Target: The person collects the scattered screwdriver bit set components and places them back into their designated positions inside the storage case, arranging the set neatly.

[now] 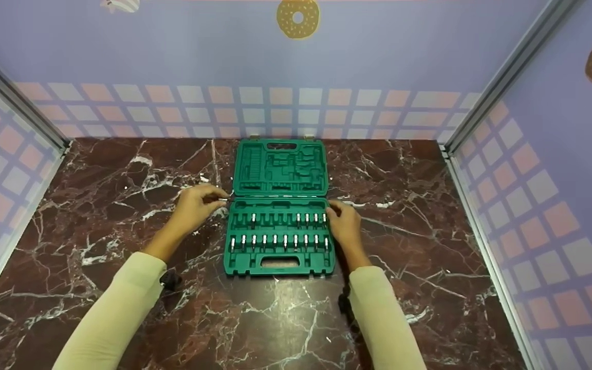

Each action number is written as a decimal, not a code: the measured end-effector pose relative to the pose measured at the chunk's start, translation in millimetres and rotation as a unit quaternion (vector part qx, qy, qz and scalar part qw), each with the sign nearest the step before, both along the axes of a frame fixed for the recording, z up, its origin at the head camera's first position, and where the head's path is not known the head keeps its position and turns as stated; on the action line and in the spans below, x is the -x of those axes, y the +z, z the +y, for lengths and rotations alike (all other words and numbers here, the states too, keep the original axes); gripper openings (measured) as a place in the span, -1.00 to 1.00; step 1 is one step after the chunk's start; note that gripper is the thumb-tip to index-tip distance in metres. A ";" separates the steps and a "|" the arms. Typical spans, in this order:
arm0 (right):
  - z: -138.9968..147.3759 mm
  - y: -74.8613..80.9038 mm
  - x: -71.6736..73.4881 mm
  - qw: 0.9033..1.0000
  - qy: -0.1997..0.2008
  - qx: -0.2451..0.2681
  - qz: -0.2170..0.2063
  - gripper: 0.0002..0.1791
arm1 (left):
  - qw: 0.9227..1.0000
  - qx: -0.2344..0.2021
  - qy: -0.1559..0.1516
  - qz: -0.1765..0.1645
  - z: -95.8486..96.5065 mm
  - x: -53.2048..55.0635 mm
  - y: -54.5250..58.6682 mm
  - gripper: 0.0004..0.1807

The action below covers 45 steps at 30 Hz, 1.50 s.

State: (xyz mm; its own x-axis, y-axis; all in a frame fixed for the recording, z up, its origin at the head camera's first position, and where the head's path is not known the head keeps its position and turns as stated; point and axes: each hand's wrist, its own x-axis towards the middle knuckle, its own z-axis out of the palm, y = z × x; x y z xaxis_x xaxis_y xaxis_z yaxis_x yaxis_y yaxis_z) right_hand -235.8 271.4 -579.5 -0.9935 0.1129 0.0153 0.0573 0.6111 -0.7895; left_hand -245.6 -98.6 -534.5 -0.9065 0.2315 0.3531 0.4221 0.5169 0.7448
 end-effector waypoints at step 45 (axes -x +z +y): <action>0.6 -0.6 1.5 1.000 -0.009 0.004 0.001 -0.66 | 0.979 0.079 -0.119 -0.145 112.7 -4.9 15.5 -0.76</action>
State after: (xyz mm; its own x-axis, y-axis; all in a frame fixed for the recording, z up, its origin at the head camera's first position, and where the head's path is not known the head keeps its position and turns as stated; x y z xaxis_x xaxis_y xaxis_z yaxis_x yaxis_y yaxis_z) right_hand -237.3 272.1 -580.2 -0.9912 0.1311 0.0168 0.0663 0.6034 -0.7947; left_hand -240.7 14.1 -519.0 -0.8768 0.4798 0.0323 0.3279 0.5475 0.7699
